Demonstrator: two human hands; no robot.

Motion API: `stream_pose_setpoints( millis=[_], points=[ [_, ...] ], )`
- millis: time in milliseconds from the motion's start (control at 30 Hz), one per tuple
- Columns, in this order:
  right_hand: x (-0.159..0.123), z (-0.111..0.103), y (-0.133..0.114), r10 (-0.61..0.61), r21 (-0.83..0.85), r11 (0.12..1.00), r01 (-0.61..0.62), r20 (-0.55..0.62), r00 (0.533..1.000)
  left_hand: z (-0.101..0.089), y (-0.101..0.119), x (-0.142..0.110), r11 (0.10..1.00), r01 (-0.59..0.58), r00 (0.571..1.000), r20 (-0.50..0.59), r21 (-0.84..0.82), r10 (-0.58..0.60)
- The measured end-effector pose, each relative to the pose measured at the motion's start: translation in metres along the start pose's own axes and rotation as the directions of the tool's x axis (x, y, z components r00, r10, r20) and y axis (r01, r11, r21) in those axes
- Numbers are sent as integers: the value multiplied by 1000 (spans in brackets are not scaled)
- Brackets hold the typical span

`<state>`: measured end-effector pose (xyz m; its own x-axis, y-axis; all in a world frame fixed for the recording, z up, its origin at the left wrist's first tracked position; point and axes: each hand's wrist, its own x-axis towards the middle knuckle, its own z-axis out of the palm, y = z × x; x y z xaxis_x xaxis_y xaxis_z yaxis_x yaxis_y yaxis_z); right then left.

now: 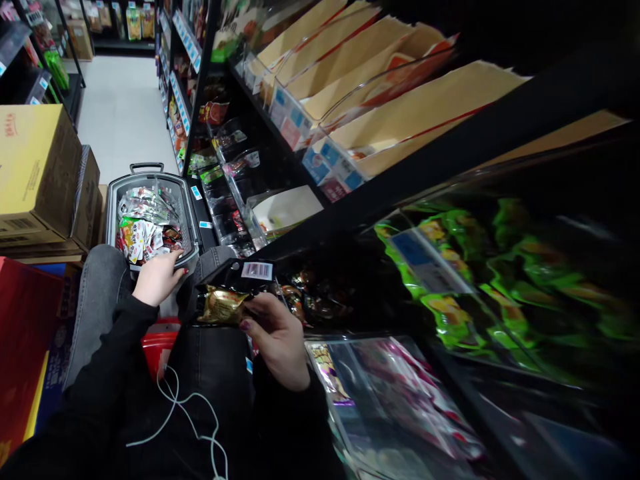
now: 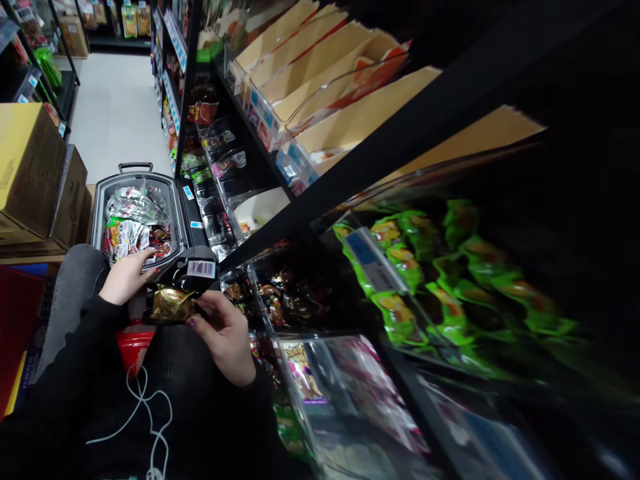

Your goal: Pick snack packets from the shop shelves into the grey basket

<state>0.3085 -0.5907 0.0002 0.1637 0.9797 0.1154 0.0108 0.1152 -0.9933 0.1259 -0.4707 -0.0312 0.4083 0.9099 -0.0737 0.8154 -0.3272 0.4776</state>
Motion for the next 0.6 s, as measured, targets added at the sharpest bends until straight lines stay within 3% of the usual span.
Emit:
stream_pose_setpoints(
  millis=[100,200,333,400,500,600],
  points=[
    [0,0,4,59,49,997,-59,5,998,-2,-3,2,985,79,991,98,155,-95],
    [1,1,11,168,213,961,-177,58,984,-1,-7,3,965,102,973,177,241,-147],
    [2,1,23,296,473,799,-372,229,927,10,-18,3,945,93,923,329,314,-200],
    [5,0,30,323,523,749,-407,249,913,15,-23,3,946,98,893,392,308,-220],
    [21,3,44,364,420,817,-396,157,918,22,-28,4,952,112,885,407,284,-226],
    [59,18,64,386,66,917,-393,98,917,24,-34,5,945,140,889,383,297,-252]
  ],
)
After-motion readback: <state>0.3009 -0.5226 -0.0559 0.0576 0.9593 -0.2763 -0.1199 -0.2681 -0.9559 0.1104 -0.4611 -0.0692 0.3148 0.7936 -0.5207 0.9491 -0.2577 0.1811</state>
